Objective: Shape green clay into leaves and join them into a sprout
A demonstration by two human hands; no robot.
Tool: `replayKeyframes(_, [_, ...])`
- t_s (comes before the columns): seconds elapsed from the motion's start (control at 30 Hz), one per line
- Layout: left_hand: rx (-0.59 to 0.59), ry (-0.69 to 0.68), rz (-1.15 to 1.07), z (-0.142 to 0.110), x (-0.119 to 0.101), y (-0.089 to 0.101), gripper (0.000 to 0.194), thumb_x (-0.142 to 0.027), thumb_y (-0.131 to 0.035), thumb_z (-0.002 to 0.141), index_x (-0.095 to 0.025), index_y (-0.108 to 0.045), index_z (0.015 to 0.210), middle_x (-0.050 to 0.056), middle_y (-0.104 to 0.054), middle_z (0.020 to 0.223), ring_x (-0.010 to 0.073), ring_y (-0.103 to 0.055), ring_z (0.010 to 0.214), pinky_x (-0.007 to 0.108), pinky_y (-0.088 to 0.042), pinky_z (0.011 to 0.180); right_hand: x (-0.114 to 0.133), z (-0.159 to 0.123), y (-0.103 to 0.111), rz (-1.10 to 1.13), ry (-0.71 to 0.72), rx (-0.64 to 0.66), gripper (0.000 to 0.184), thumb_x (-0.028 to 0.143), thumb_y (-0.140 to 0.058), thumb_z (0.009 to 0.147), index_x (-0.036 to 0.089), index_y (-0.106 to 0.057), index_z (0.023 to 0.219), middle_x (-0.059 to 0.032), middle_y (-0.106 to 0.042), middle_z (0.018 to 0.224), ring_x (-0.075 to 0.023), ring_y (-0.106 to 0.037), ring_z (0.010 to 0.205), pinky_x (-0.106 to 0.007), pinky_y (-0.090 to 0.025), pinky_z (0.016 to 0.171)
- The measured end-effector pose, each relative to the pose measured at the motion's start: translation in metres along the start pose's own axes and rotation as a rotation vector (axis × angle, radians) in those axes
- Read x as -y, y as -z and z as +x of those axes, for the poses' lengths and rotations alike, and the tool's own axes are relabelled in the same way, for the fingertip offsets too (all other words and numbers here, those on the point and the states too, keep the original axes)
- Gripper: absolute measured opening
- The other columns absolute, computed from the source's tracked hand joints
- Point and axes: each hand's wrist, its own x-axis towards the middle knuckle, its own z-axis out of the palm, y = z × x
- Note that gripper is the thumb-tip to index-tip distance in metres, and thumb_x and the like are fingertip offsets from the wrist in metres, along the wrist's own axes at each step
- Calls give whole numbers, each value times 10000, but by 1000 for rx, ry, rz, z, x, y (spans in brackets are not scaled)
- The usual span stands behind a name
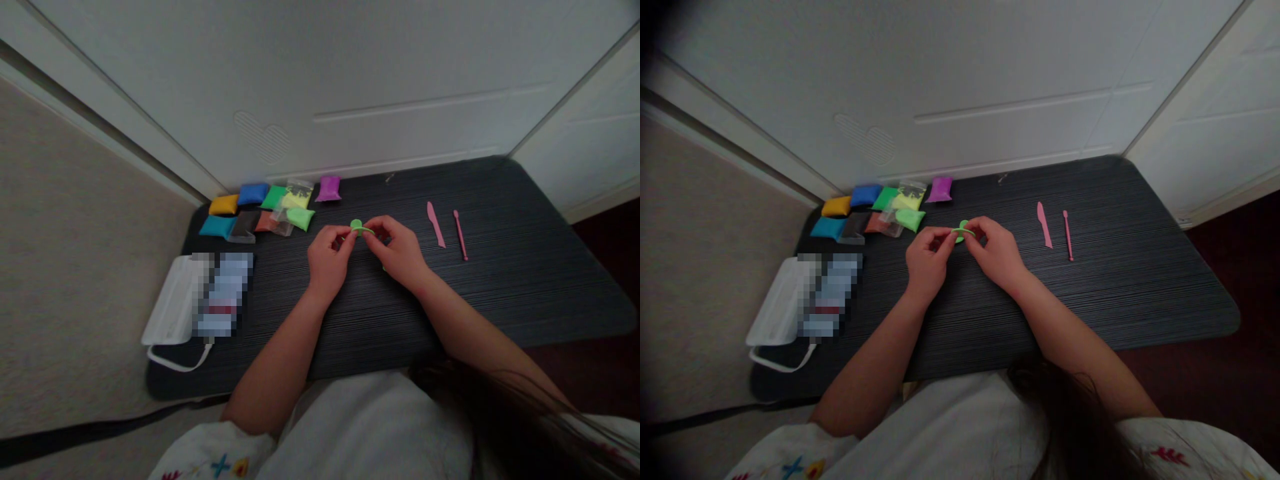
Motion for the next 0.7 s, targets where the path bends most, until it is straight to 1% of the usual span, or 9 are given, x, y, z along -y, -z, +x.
replayKeyframes(0.2, [1,2,-12,0,1,-1,171,-340,-544,750,-194,-589,826,-2,-577,755,94,-520,648,225,-416,599,0,-1,-1,2,-13,-19,101,249,-503,782,202,-557,854,1,-596,789,-120,-526,682,-253,-412,631])
replayKeyframes(0.5, [-18,-36,40,0,-2,0,143,-327,-544,752,-191,-587,752,-13,-570,702,89,-506,617,223,-407,597,2,0,-1,10,-22,-13,109,271,-501,781,201,-560,841,1,-591,774,-121,-522,675,-257,-411,632])
replayKeyframes(0.7, [-3,-44,29,0,-3,1,156,-320,-538,756,-190,-587,827,1,-578,759,95,-510,643,227,-413,606,1,-1,-1,18,-36,5,112,265,-497,782,204,-554,856,1,-591,787,-124,-527,684,-259,-417,638])
